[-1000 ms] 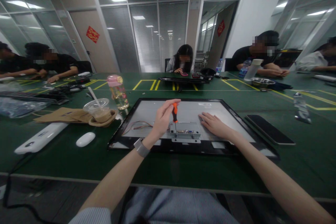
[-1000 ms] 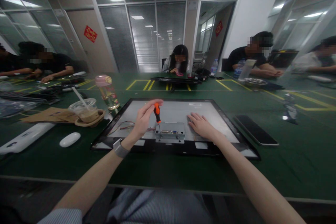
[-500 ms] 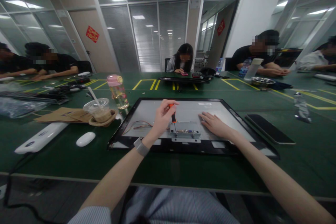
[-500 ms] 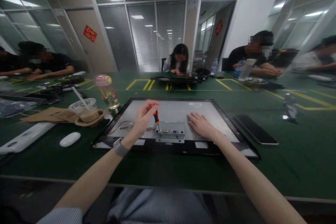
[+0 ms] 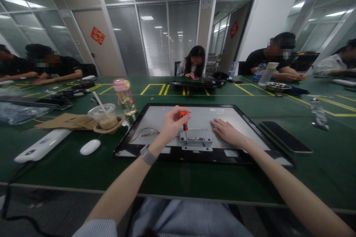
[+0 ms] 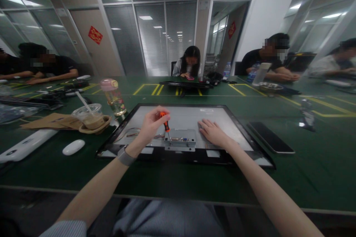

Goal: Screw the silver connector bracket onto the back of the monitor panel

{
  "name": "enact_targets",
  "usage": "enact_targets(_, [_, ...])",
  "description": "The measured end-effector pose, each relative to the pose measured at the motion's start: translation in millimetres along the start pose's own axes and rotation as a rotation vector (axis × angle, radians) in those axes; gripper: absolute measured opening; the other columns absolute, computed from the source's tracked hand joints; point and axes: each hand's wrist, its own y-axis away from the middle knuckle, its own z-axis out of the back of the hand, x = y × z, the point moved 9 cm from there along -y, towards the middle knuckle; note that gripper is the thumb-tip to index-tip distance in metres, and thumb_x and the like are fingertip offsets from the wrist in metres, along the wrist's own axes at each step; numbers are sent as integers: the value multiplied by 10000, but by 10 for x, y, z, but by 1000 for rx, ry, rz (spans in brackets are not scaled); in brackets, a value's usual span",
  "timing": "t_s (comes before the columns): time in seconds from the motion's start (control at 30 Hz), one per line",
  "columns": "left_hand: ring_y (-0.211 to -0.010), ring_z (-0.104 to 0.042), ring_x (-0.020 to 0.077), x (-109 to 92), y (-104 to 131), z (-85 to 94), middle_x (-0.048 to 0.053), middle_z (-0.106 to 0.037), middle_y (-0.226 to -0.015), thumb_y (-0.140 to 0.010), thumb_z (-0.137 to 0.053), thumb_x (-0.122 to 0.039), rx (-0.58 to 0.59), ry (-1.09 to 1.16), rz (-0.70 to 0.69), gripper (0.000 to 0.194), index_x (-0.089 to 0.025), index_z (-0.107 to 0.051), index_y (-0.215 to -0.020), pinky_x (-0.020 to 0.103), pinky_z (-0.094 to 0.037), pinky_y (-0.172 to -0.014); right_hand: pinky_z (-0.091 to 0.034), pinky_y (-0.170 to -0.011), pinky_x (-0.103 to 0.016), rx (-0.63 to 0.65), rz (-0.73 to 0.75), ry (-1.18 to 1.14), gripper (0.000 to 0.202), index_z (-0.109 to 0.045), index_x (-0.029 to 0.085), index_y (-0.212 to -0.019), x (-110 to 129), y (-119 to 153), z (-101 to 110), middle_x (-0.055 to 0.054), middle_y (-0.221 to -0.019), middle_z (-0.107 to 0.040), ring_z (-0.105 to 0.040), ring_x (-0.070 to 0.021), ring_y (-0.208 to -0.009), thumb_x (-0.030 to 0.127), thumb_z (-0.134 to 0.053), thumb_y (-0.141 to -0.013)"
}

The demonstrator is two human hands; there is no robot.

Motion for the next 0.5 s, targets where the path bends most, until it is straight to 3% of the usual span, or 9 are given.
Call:
enact_targets(0.13, [-735, -627, 142, 71, 1, -4, 27, -685, -806, -894, -713, -421, 0, 70, 47, 230, -197, -761, -918, 259, -517, -669, -309, -1213, -563, 3, -8, -5, 616, -427, 196, -1576, -8, -10, -8, -159, -1651, -399, -370, -323, -1520, 456, -218, -1058])
enact_targets(0.27, [-911, -697, 192, 101, 4, -57, 93, -758, -1036, -965, -612, -439, 41, 175, 60, 307, -192, -765, -1067, 325, -551, -833, -310, -1211, -570, 7, -4, -6, 604, -434, 205, -1571, -5, -19, -9, -156, -1645, -410, -383, -321, -1513, 447, -228, -1058])
enact_targets(0.33, [-921, -701, 192, 96, 6, -72, 91, -765, -1031, -965, -621, -425, 59, 175, 57, 310, -197, -753, -1131, 339, -550, -870, -305, -1214, -567, 10, -7, -8, 613, -431, 196, -1574, -8, -18, -14, -156, -1650, -401, -378, -323, -1516, 456, -225, -1059])
enact_targets(0.5, [-738, -636, 140, 35, 4, -3, 32, -704, -854, -853, -776, -389, 5, 17, 4, 218, -203, -776, -966, 269, -534, -704, -311, -1208, -583, -14, 1, -9, 614, -436, 206, -1571, -5, -5, -5, -159, -1644, -411, -392, -332, -1507, 461, -217, -1058])
